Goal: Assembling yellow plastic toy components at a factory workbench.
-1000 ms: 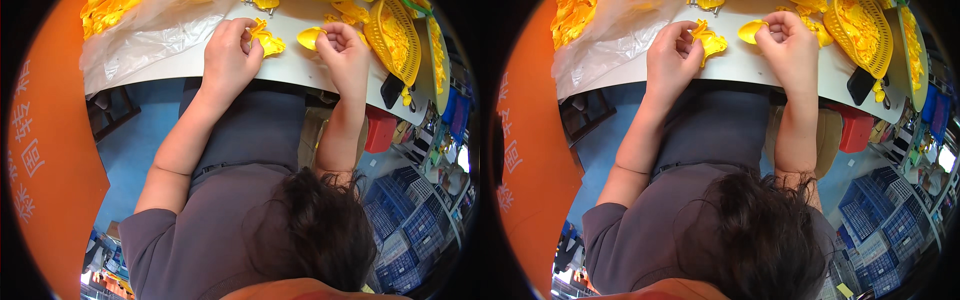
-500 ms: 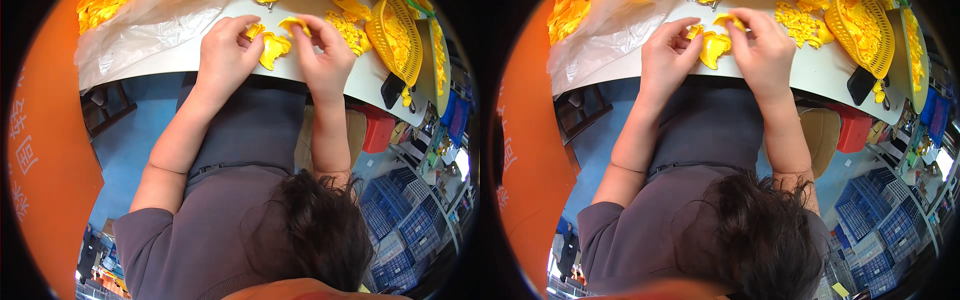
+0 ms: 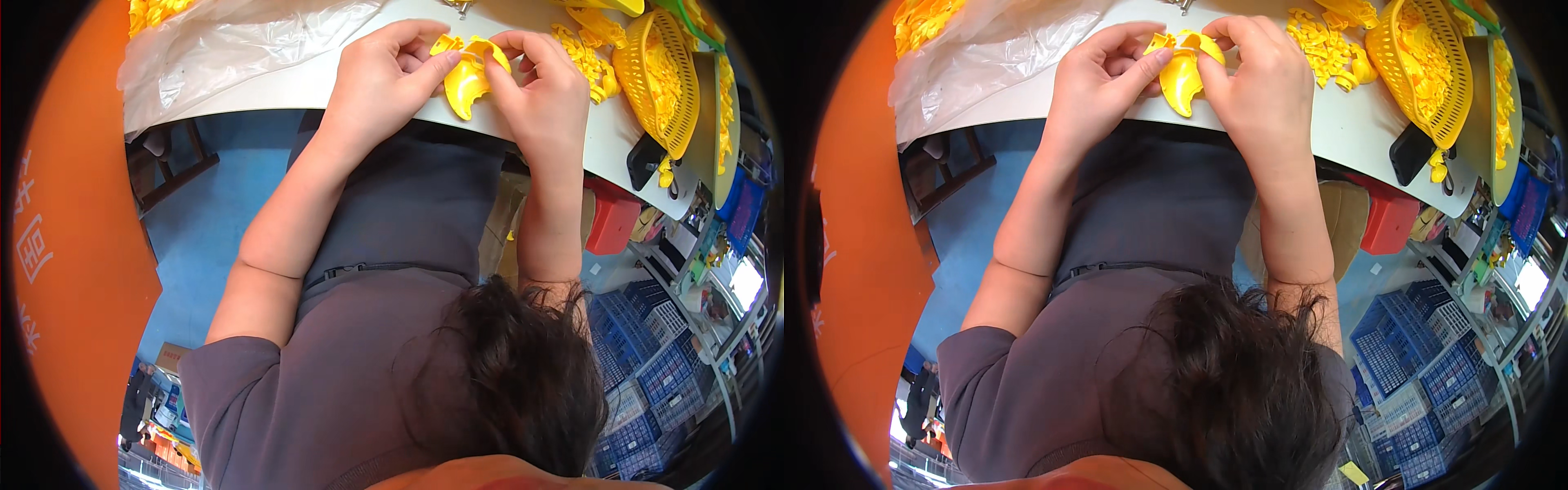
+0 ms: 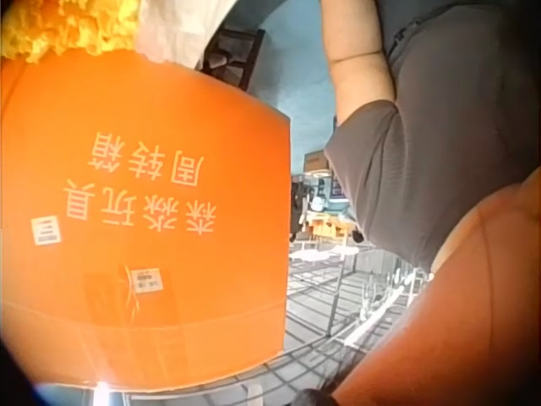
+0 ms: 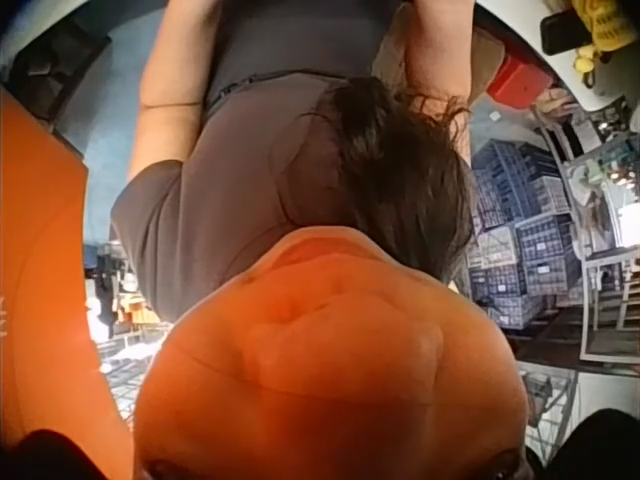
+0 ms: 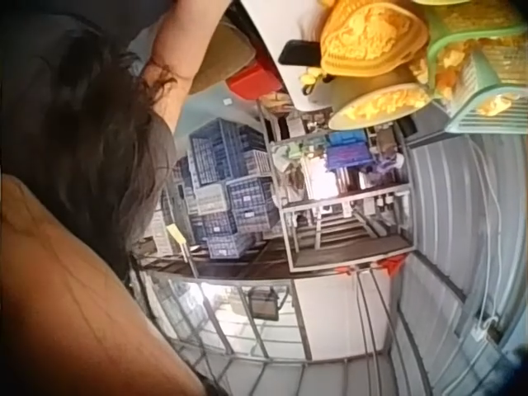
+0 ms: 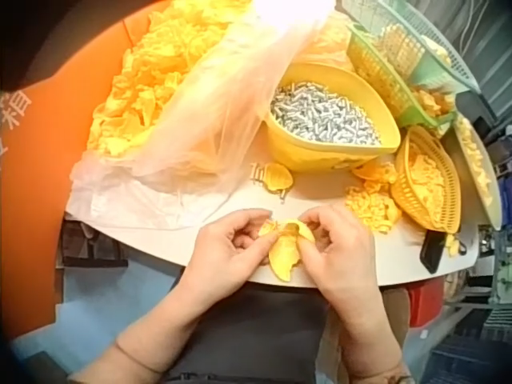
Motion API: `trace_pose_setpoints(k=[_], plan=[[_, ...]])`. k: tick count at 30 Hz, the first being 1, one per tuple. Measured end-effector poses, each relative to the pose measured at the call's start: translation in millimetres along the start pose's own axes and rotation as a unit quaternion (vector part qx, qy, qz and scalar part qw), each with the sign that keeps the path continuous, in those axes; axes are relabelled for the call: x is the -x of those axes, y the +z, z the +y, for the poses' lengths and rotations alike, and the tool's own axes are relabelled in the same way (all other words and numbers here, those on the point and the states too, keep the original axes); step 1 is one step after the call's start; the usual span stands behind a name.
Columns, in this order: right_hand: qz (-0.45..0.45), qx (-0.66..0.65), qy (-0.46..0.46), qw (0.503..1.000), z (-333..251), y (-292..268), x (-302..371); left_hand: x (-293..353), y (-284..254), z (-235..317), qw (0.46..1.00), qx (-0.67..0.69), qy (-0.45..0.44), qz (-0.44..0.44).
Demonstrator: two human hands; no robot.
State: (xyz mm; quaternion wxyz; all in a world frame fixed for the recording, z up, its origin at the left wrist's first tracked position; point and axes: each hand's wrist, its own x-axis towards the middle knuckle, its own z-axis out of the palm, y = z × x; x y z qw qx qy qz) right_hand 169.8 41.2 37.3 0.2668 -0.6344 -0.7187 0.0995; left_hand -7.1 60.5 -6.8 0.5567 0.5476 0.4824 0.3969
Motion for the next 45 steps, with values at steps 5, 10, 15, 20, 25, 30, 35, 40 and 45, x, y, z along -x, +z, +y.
trace_pose_setpoints(k=[5, 10, 15, 20, 25, 30, 35, 40, 45], plan=[[0.071, -0.145, 0.026, 0.987, -8.1, 10.8, 6.6, 0.1, -0.4, -0.7, 1.0, 0.012, 0.013, -0.023], [0.086, -0.124, -0.053, 0.987, 6.2, 22.8, 13.0, 1.5, -0.1, -0.3, 0.998, 0.041, -0.023, -0.03], [0.028, -0.235, 0.095, 0.967, 4.8, 16.7, 18.7, 1.5, 0.8, -4.1, 0.999, -0.02, 0.015, -0.028], [0.083, -0.192, 0.02, 0.978, 7.5, 33.5, 24.6, 10.1, 6.0, 3.7, 0.999, 0.002, 0.019, -0.035], [0.119, -0.237, 0.003, 0.964, 7.8, 31.8, 24.0, 12.4, 4.8, 4.5, 0.999, -0.013, 0.015, -0.046], [0.072, -0.194, -0.021, 0.978, 8.4, 18.9, 19.8, 8.6, 2.0, 6.2, 0.998, 0.023, 0.009, -0.051], [-0.029, -0.148, -0.023, 0.988, 12.2, 10.1, 13.2, 4.1, 3.2, 5.2, 0.998, 0.061, -0.017, -0.029], [-0.008, -0.118, -0.047, 0.992, 11.7, 13.5, 12.9, -3.5, -1.5, -1.5, 0.995, 0.068, -0.041, -0.067], [-0.034, -0.106, -0.063, 0.992, 11.8, 10.0, 9.9, -4.5, -2.4, -1.6, 0.994, 0.074, -0.042, -0.067]])
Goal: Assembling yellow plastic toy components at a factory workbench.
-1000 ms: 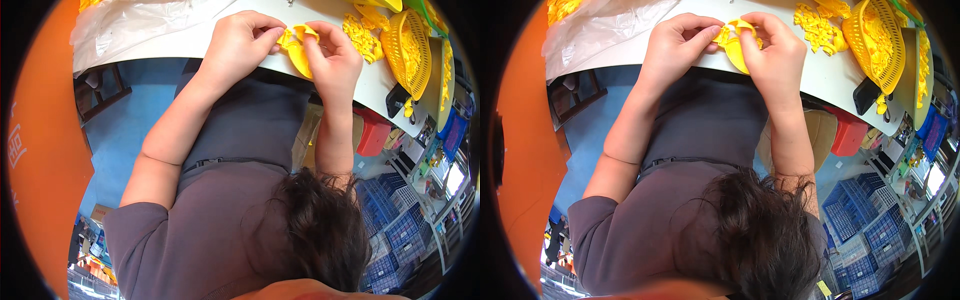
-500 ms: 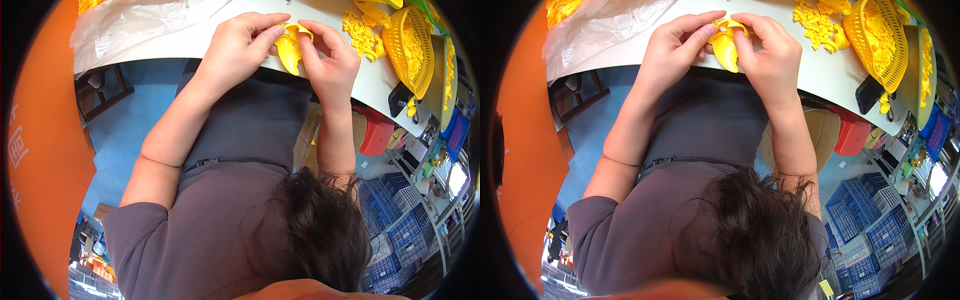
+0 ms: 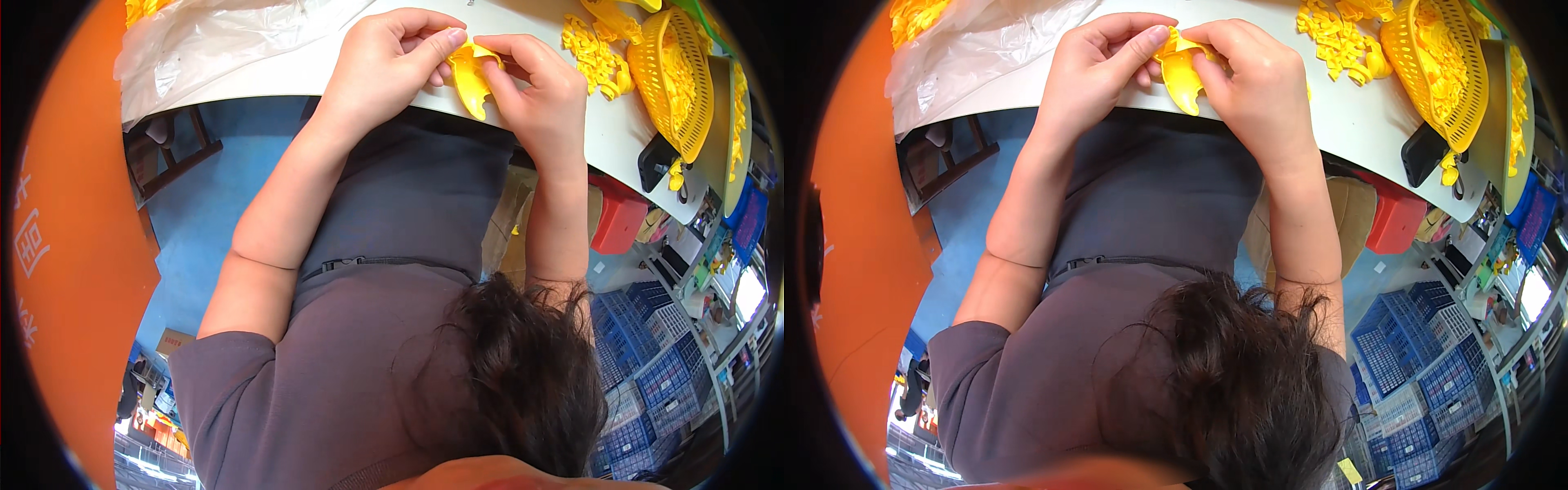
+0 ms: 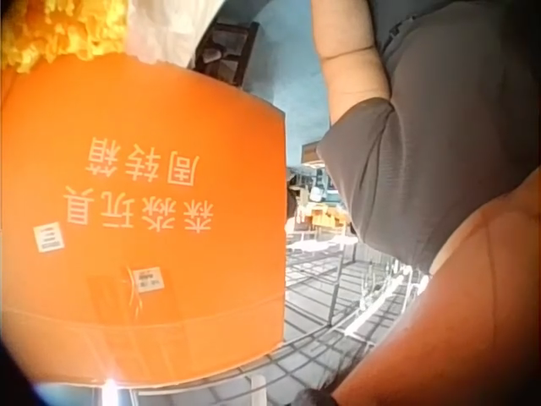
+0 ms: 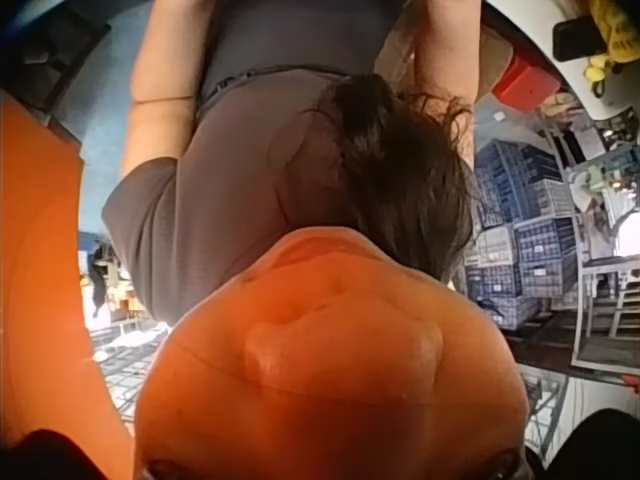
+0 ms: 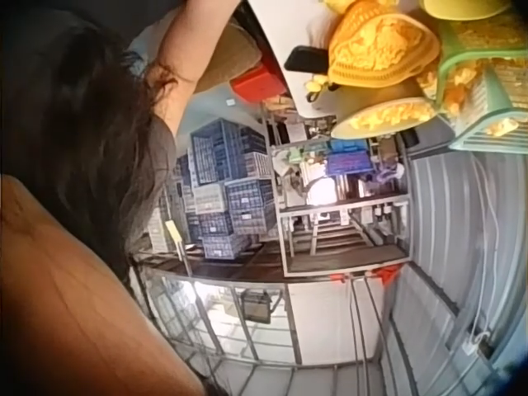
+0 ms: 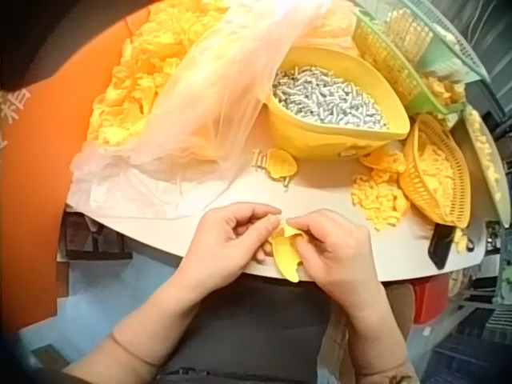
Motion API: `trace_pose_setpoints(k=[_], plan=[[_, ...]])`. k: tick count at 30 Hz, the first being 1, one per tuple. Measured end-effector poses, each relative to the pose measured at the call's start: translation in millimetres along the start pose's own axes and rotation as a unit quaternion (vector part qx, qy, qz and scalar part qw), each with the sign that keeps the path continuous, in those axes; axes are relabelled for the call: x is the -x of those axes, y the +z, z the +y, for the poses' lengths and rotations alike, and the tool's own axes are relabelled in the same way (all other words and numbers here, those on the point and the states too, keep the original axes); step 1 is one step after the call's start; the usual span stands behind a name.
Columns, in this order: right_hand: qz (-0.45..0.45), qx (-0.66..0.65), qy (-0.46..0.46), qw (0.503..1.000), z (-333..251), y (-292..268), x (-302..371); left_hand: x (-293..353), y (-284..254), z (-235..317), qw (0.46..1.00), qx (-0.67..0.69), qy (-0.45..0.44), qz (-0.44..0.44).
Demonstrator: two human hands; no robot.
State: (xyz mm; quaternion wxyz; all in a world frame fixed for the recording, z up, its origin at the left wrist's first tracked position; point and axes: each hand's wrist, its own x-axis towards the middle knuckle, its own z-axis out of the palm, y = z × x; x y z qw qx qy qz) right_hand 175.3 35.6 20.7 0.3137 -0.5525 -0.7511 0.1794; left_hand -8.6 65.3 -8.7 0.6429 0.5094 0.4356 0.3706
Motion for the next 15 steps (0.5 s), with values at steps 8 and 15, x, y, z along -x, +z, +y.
trace_pose_setpoints(k=[8, 15], plan=[[0.043, -0.027, 0.013, 0.999, 3.7, 6.1, 4.5, -3.6, -3.2, -3.4, 0.995, 0.057, -0.073, -0.04], [-0.022, 0.001, 0.016, 1.0, -3.9, -3.8, -6.2, -0.3, 5.9, 7.0, 0.996, 0.064, -0.054, 0.012]])
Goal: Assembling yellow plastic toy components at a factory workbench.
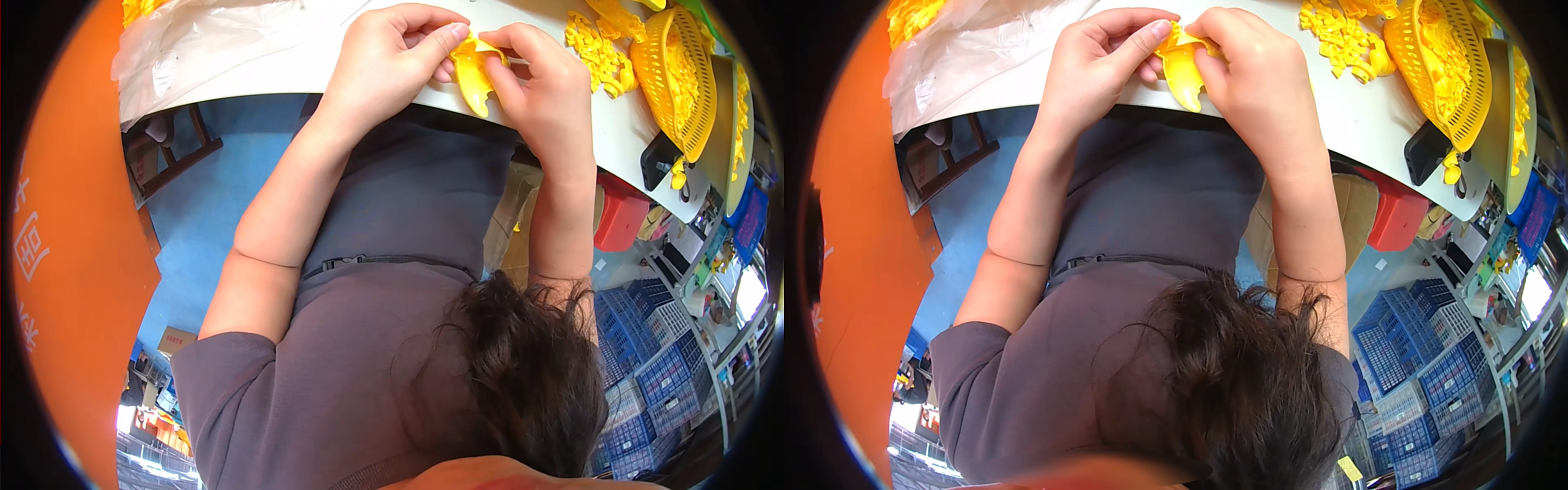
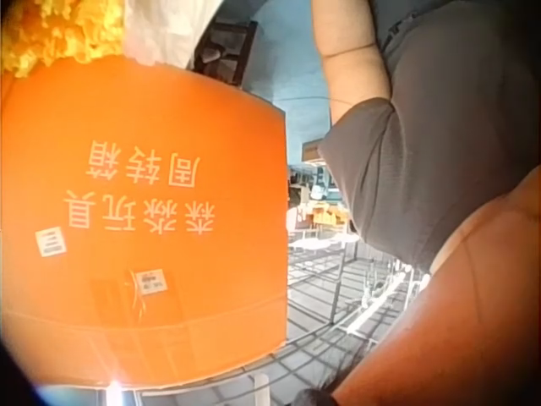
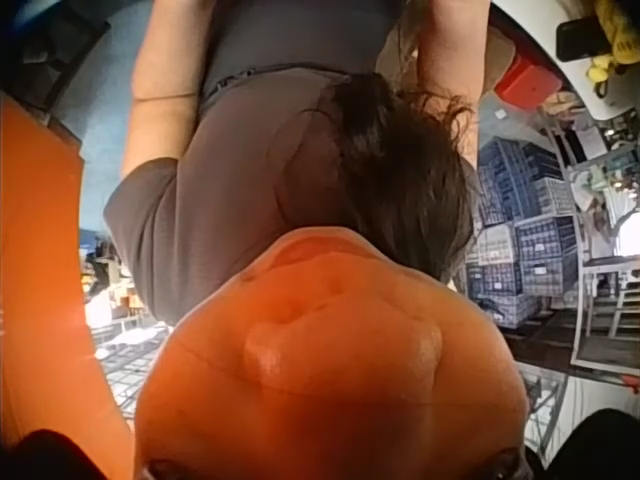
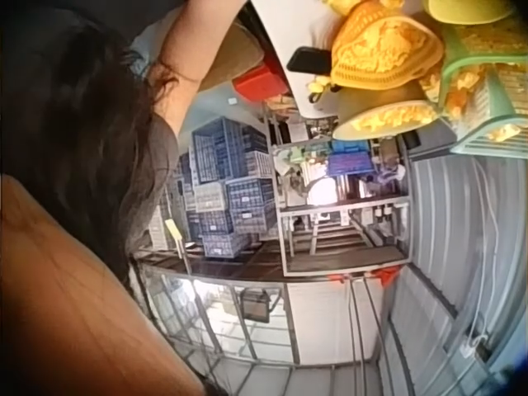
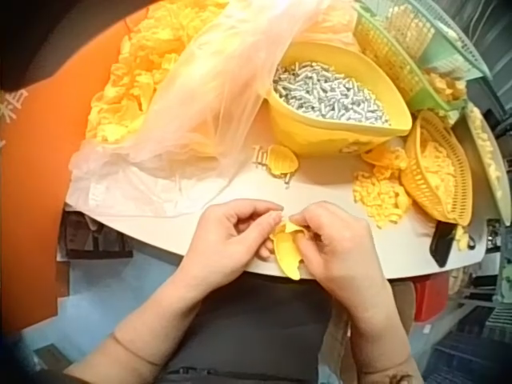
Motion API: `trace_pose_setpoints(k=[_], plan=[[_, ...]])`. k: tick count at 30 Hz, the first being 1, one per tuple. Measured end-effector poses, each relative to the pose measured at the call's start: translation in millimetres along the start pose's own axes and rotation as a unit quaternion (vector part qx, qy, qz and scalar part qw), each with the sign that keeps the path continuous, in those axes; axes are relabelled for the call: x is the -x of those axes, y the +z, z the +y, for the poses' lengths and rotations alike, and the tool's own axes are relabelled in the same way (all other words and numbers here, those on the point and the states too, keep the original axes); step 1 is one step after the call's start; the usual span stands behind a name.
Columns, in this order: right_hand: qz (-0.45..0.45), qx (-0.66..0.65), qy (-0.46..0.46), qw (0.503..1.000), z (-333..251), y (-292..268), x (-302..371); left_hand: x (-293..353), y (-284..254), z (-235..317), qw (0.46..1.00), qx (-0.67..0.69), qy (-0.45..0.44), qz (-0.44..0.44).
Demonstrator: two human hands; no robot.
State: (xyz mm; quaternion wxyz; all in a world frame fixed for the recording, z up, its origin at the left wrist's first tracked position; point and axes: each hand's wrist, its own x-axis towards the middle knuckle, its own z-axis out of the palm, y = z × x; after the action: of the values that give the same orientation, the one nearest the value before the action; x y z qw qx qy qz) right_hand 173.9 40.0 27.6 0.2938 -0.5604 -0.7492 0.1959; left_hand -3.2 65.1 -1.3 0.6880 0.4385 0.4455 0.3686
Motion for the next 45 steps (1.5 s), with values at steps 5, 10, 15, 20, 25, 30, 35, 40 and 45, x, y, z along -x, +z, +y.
trace_pose_setpoints(k=[5, 10, 15, 20, 25, 30, 35, 40, 45], plan=[[-0.016, 0.03, -0.007, 0.999, -1.6, -2.5, -3.1, -0.5, 0.8, -0.4, 1.0, -0.002, 0.016, -0.004], [-0.015, 0.036, 0.014, 0.999, -2.9, -3.5, -6.1, -7.5, 4.9, 5.6, 1.0, -0.016, 0.007, 0.01], [-0.039, 0.08, 0.007, 0.996, -3.9, -4.8, -10.5, -9.9, 3.5, 2.4, 1.0, -0.012, -0.001, 0.012], [0.009, 0.06, -0.042, 0.997, 3.9, 3.4, -2.3, -6.4, 5.5, 0.2, 0.999, -0.006, 0.038, 0.026], [0.069, 0.024, -0.05, 0.996, 15.6, 10.6, 3.9, -4.4, 7.6, 3.6, 0.998, -0.025, 0.058, -0.001], [0.069, 0.055, -0.06, 0.994, 12.8, 10.6, 5.9, 1.2, 5.3, -1.8, 0.987, -0.031, 0.149, -0.044], [0.085, 0.083, -0.134, 0.984, 17.7, 13.7, 7.8, 3.4, 19.5, 5.8, 0.918, -0.292, 0.258, 0.066], [0.068, 0.083, -0.13, 0.986, 8.5, 9.1, 7.7, -12.7, 17.8, -12.6, 0.855, -0.298, 0.411, 0.111], [-0.015, 0.053, -0.01, 0.998, 10.1, -14.6, 12.3, 6.2, 23.0, 9.8, 0.896, -0.345, 0.265, 0.094]])
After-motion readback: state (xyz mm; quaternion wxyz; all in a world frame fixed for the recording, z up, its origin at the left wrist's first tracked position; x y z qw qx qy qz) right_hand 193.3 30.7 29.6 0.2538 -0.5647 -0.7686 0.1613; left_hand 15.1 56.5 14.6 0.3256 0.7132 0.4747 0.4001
